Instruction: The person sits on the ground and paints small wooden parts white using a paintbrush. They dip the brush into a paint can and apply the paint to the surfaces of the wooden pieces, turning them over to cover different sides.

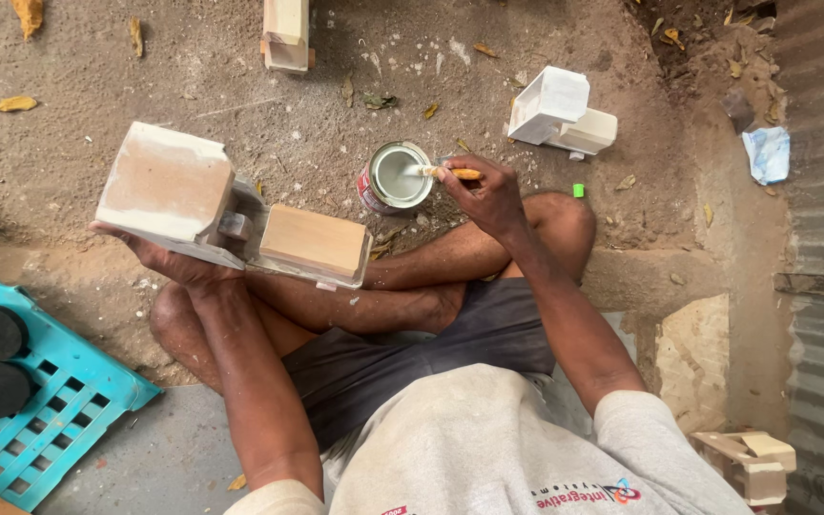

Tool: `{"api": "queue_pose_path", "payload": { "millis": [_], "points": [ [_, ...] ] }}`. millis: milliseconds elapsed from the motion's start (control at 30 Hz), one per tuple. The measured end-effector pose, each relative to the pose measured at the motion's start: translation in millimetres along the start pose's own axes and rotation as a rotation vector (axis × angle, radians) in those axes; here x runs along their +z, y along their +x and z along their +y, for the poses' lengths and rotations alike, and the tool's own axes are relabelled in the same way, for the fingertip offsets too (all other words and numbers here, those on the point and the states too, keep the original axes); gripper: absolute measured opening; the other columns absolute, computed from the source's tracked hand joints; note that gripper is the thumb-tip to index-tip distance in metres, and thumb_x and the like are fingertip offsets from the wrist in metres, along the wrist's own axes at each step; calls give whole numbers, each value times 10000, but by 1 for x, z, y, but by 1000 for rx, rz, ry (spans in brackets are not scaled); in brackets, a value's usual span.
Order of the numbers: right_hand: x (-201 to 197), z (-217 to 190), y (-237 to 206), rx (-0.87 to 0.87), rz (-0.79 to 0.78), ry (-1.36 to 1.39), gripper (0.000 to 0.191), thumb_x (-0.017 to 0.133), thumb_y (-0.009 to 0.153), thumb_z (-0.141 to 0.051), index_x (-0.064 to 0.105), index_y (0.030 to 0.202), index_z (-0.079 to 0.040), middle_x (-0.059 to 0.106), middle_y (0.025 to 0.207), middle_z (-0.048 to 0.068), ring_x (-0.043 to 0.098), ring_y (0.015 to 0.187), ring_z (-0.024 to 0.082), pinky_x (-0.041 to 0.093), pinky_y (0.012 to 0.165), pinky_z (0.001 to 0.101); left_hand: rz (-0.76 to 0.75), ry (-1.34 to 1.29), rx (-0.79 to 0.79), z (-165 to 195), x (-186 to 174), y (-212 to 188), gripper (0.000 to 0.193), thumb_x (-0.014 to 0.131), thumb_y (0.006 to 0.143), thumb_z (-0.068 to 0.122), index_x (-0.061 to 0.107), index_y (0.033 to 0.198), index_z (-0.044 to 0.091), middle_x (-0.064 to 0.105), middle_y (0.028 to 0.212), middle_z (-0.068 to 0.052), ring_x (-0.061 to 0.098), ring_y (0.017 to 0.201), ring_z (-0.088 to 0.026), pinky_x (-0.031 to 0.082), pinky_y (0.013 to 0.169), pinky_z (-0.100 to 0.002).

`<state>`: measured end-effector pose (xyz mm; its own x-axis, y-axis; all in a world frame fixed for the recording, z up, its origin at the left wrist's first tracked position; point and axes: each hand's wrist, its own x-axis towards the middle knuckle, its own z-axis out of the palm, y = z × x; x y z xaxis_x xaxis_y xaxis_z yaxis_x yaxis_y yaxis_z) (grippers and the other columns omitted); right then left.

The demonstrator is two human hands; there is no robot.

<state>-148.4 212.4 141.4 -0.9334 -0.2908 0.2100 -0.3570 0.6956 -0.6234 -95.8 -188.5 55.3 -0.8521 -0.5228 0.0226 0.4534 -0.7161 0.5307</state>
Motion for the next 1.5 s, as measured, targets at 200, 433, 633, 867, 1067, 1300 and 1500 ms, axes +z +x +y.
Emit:
{"api": "queue_pose_path", "payload": {
  "millis": [200, 433, 633, 867, 1067, 1300, 1500],
  "points": [
    [-26, -15, -19, -81, 71, -1, 164, 774, 966, -120, 750, 1103, -33, 784, 995, 109, 780, 849, 173, 646, 699, 277, -25, 28, 23, 1, -3, 0, 782, 399, 1035, 662, 402, 1551, 73, 504, 1546, -150, 550, 1377, -281, 500, 1246, -477],
    [-51, -26, -40, -11, 117, 16, 143, 778, 956, -77, 741, 1080, -16, 783, 994, 110, 781, 882, 168, 654, 738, 282, -10, 42, 21, 0, -8, 0, 746, 384, 1046, 628, 406, 1534, 65, 512, 1513, -167, 572, 1393, -304, 513, 1229, -499],
    [-69, -27, -52, 130, 185, -8, 152, 784, 964, -117, 751, 1053, 2, 785, 942, 118, 776, 829, 155, 653, 687, 265, 27, -14, -25, 4, -5, 0, 796, 382, 1050, 651, 430, 1550, 33, 528, 1529, -172, 567, 1370, -300, 531, 1232, -479],
    [-65, -27, -51, 143, 166, 134, 182, 748, 1016, -152, 736, 1106, 6, 785, 984, 115, 776, 881, 140, 660, 719, 248, -97, -97, -62, 8, 17, 3, 805, 385, 1035, 692, 434, 1531, 59, 537, 1520, -146, 588, 1360, -294, 545, 1171, -478],
    [-75, -36, -54, 104, 217, 64, 130, 748, 1010, -142, 729, 1085, -38, 784, 979, 115, 784, 870, 157, 658, 714, 242, 33, 12, -10, 8, 6, -3, 734, 374, 1038, 631, 480, 1449, 32, 566, 1399, -145, 601, 1256, -258, 551, 1162, -434],
    [-39, -35, -19, -149, -52, 52, 182, 736, 1017, -170, 683, 1157, -67, 746, 1061, 76, 755, 912, 161, 657, 712, 267, 34, 46, -17, 5, 7, -1, 717, 367, 1041, 646, 515, 1355, 18, 576, 1285, -129, 590, 1199, -240, 537, 1122, -409],
    [-9, -19, 19, -86, -261, -96, 228, 780, 954, -173, 670, 1075, -14, 729, 964, 118, 715, 797, 197, 590, 671, 346, 70, 66, -13, 6, 13, -1, 751, 363, 1028, 659, 519, 1349, -1, 578, 1293, -136, 602, 1214, -248, 557, 1170, -430]
  ]
}}
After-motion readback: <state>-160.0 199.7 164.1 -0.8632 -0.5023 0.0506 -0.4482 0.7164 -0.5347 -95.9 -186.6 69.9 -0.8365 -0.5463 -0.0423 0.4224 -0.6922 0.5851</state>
